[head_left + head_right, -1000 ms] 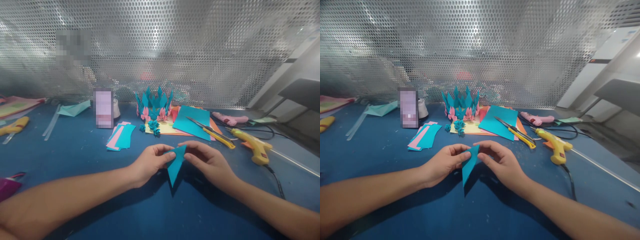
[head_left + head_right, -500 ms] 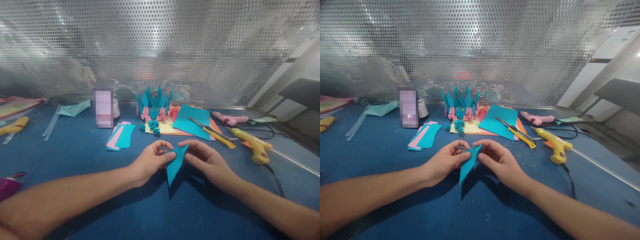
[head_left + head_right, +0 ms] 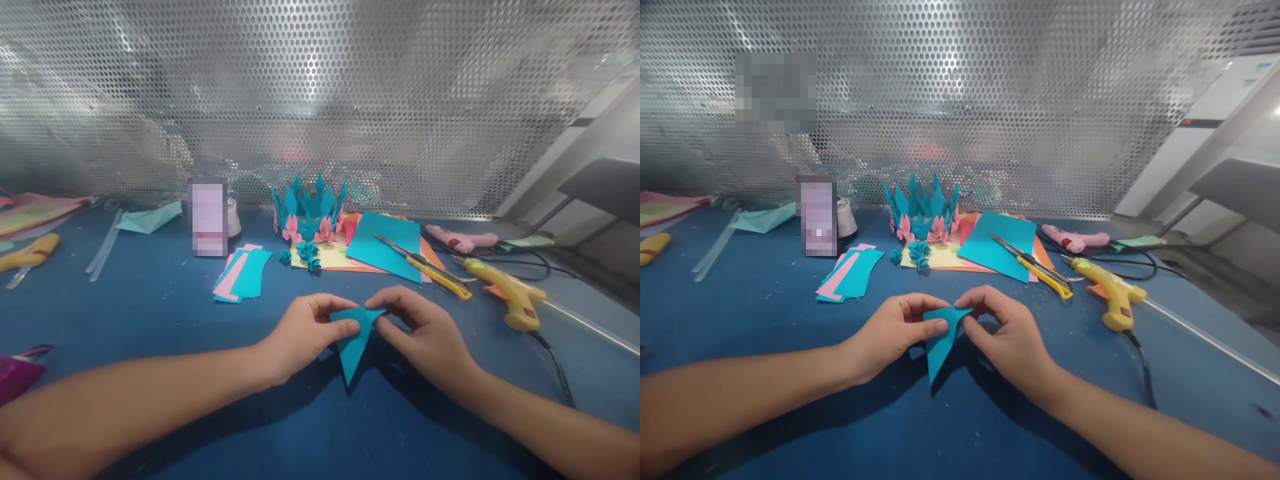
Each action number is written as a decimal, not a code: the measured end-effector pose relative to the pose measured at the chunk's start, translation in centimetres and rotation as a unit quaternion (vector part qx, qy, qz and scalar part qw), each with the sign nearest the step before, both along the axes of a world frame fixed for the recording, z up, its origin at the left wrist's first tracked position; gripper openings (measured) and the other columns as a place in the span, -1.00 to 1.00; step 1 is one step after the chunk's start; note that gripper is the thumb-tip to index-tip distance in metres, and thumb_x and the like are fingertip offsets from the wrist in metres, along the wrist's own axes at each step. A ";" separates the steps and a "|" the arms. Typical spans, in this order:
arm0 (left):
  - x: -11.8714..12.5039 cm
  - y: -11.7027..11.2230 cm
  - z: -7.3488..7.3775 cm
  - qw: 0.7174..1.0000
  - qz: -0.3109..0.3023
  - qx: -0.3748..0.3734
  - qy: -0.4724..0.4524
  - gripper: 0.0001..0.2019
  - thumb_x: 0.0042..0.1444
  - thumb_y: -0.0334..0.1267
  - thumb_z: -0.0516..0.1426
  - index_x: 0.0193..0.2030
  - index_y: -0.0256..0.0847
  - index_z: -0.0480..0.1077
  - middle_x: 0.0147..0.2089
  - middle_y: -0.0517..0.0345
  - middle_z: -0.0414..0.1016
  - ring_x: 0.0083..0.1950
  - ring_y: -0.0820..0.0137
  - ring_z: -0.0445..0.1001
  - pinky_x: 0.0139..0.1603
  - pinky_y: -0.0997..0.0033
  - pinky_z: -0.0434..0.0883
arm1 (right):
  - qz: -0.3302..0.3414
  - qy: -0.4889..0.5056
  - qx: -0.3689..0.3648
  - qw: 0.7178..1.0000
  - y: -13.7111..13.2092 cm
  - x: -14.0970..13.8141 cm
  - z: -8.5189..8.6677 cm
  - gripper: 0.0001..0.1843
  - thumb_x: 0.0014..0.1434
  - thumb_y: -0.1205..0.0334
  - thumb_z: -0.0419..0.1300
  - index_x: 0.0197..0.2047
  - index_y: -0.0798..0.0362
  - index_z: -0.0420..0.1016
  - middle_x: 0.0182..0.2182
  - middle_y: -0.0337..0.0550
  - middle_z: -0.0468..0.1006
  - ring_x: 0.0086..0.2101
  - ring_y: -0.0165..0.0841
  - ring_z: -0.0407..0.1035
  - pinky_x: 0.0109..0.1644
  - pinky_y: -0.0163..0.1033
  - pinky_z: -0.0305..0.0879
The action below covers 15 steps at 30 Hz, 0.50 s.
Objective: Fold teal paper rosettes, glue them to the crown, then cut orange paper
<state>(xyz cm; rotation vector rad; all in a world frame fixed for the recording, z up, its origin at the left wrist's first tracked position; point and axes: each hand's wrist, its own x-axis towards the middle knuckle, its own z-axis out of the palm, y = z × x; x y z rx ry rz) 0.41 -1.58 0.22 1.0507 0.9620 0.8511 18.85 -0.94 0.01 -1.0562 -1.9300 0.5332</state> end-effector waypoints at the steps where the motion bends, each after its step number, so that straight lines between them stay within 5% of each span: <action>1: 0.0 -0.1 0.1 1.000 -0.001 -0.001 0.005 -0.70 -0.15 -0.23 0.32 -0.24 -0.28 0.48 -0.33 0.13 0.50 -0.36 0.48 0.38 -0.27 0.44 0.28 | -0.003 -0.017 0.028 0.999 -0.1 0.0 0.1 -0.86 0.02 0.39 0.11 -0.32 0.01 0.43 -0.41 -0.21 0.54 -0.39 -0.39 0.45 -0.31 -0.30 0.42; 8: 0.1 -0.1 0.0 1.000 0.009 0.005 0.024 -0.75 -0.11 -0.17 0.29 -0.30 -0.26 0.51 -0.41 0.18 0.48 -0.43 0.51 0.33 -0.37 0.47 0.23 | 0.057 -0.094 0.203 0.973 -0.3 0.2 1.3 -0.85 0.09 0.41 0.13 -0.31 -0.01 0.44 -0.42 -0.19 0.52 -0.38 -0.38 0.43 -0.33 -0.28 0.41; 15: 0.0 -0.2 -0.4 0.999 0.018 0.007 0.033 -0.73 -0.09 -0.13 0.28 -0.28 -0.27 0.51 -0.40 0.15 0.48 -0.43 0.50 0.33 -0.37 0.46 0.25 | 0.019 -0.117 0.187 0.975 -0.3 0.2 1.3 -0.81 0.08 0.41 0.11 -0.26 -0.02 0.46 -0.44 -0.20 0.54 -0.39 -0.37 0.44 -0.34 -0.28 0.41</action>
